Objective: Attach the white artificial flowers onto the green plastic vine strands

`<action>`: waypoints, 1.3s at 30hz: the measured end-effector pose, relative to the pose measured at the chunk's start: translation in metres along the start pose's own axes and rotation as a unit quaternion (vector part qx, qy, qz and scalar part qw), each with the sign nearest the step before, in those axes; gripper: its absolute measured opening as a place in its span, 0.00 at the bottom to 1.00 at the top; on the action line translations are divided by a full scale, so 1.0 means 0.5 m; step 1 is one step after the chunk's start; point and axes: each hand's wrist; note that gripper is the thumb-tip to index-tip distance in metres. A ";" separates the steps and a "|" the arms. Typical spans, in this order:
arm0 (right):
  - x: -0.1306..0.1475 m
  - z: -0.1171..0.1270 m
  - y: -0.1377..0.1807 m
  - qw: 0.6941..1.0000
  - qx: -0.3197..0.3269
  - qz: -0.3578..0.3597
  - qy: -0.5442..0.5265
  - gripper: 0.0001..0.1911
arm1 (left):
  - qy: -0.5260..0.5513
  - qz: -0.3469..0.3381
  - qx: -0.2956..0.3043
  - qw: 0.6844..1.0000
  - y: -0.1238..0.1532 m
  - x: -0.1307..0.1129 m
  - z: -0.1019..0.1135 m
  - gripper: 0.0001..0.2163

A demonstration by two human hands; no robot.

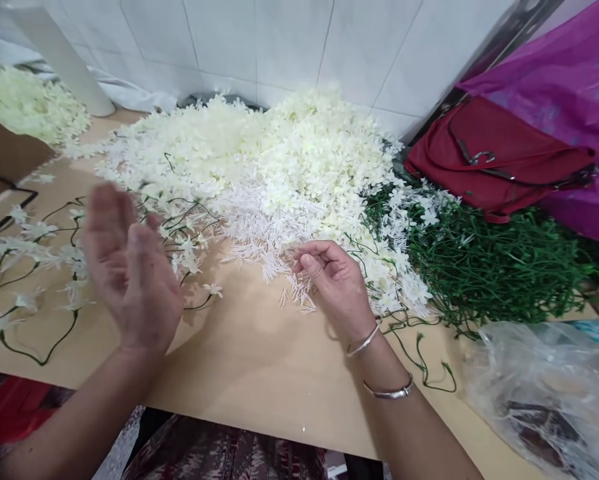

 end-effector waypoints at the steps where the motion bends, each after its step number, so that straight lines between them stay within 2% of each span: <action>1: -0.002 0.001 -0.001 1.000 -0.005 0.001 -0.003 0.10 | -0.034 -0.032 -0.029 0.998 0.001 -0.003 0.001 0.22; 3: -0.006 0.003 -0.002 1.000 -0.005 -0.002 -0.002 0.10 | -0.073 -0.067 -0.038 0.994 0.011 -0.007 -0.004 0.26; 5: -0.009 0.002 -0.002 1.000 0.007 -0.005 0.014 0.09 | -0.080 -0.070 0.014 0.994 0.026 -0.009 -0.015 0.26; 8: -0.011 0.001 0.002 0.998 0.012 0.005 0.064 0.07 | -0.092 -0.054 0.160 0.981 0.051 -0.015 -0.033 0.21; 12: -0.008 0.002 0.007 0.983 -0.017 0.074 0.170 0.04 | -0.067 -0.090 0.366 0.924 0.080 -0.016 -0.047 0.12; 15: -0.007 0.006 0.006 0.951 0.012 0.154 0.268 0.03 | -0.058 -0.103 0.461 0.879 0.093 -0.007 -0.052 0.02; 16: -0.008 0.007 0.005 0.935 0.037 0.178 0.305 0.04 | -0.068 -0.104 0.479 0.869 0.095 -0.004 -0.052 0.04; 18: -0.014 0.010 0.002 0.897 0.087 0.211 0.380 0.10 | -0.092 -0.090 0.496 0.859 0.095 0.003 -0.054 0.08; 20: -0.024 0.014 -0.001 0.865 0.115 0.208 0.443 0.17 | -0.107 -0.056 0.506 0.854 0.092 0.008 -0.056 0.11; 22: -0.035 0.019 -0.004 0.852 0.108 0.178 0.481 0.21 | -0.116 -0.022 0.519 0.847 0.088 0.013 -0.058 0.11; 24: -0.044 0.023 -0.008 0.855 0.076 0.157 0.487 0.21 | -0.123 -0.017 0.546 0.829 0.084 0.016 -0.062 0.07; 26: -0.048 0.026 -0.012 0.870 0.035 0.154 0.466 0.19 | -0.143 -0.043 0.582 0.800 0.083 0.018 -0.068 0.08; 28: -0.045 0.028 -0.014 0.890 -0.011 0.156 0.428 0.15 | -0.181 -0.091 0.611 0.765 0.084 0.018 -0.077 0.19; 30: -0.035 0.027 -0.015 0.907 -0.051 0.163 0.385 0.11 | -0.219 -0.151 0.623 0.735 0.086 0.017 -0.089 0.25; 33: -0.010 0.028 -0.015 0.915 -0.085 0.180 0.350 0.09 | -0.227 -0.238 0.633 0.701 0.089 0.022 -0.115 0.21; 36: 0.016 0.037 -0.016 0.902 -0.117 0.185 0.372 0.09 | -0.211 -0.297 0.624 0.691 0.089 0.036 -0.149 0.13; 39: 0.033 0.061 -0.020 0.876 -0.135 0.164 0.432 0.10 | -0.210 -0.316 0.599 0.705 0.085 0.060 -0.180 0.10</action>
Point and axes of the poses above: each hand's wrist, its own y-axis away from the middle knuckle, its own z-axis out of the back of the hand, x = y × z, and after that the axes turned 6 degrees about x, right-handed
